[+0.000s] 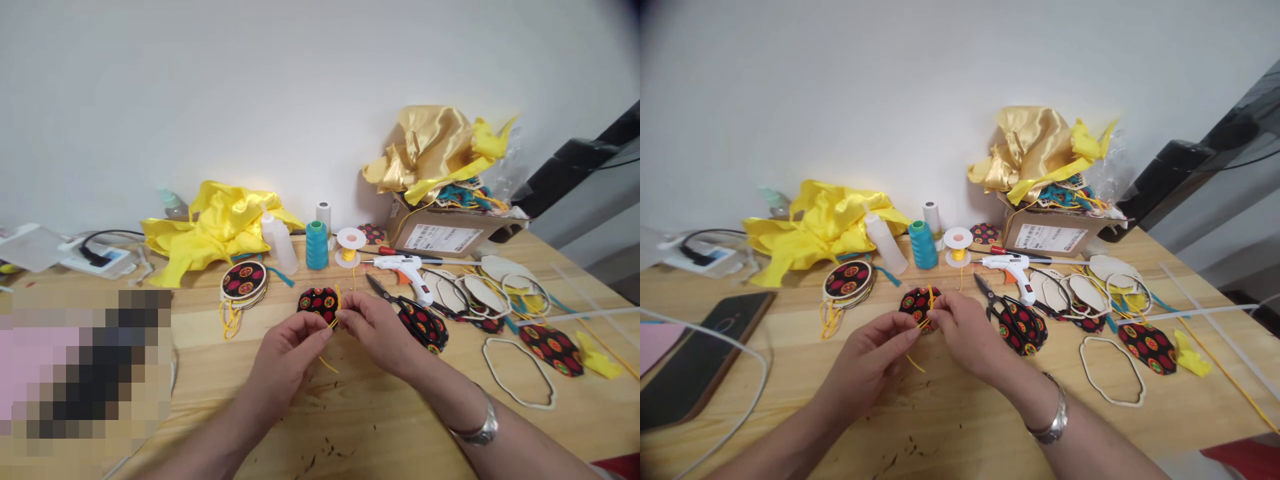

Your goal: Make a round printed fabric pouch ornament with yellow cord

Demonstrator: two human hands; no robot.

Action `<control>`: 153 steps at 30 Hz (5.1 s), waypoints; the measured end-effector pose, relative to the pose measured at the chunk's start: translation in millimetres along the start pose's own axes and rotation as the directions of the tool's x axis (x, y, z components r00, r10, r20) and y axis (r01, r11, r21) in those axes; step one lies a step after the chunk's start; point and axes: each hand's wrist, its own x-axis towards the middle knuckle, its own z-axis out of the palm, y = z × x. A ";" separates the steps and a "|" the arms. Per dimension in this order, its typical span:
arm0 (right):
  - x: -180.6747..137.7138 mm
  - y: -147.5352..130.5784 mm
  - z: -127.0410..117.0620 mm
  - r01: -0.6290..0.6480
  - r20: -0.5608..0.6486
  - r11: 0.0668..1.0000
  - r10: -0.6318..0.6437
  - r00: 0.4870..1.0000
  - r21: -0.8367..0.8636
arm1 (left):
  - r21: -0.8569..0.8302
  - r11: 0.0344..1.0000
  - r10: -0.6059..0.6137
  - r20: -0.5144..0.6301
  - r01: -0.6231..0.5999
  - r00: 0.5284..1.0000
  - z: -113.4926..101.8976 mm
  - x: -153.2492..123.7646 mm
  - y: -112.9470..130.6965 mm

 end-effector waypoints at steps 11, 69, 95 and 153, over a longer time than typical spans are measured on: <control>1.0 0.2 4.1 -0.207 0.153 0.786 0.143 0.978 0.582 | 0.627 0.571 0.505 0.241 -0.530 0.829 -2.6 -5.2 -12.6; -0.6 -2.4 3.6 -0.104 0.082 0.970 0.088 0.993 0.218 | -0.007 0.997 -0.074 0.032 0.074 0.997 -2.4 0.9 5.1; -2.4 -8.5 -1.2 -0.130 0.142 0.947 0.091 0.986 0.294 | -0.157 0.973 -0.161 0.080 0.172 0.984 -4.9 4.6 0.3; -2.5 -5.6 0.8 -0.121 0.093 0.962 0.101 0.991 0.244 | -0.026 0.984 -0.173 0.032 0.174 0.984 0.9 1.8 1.4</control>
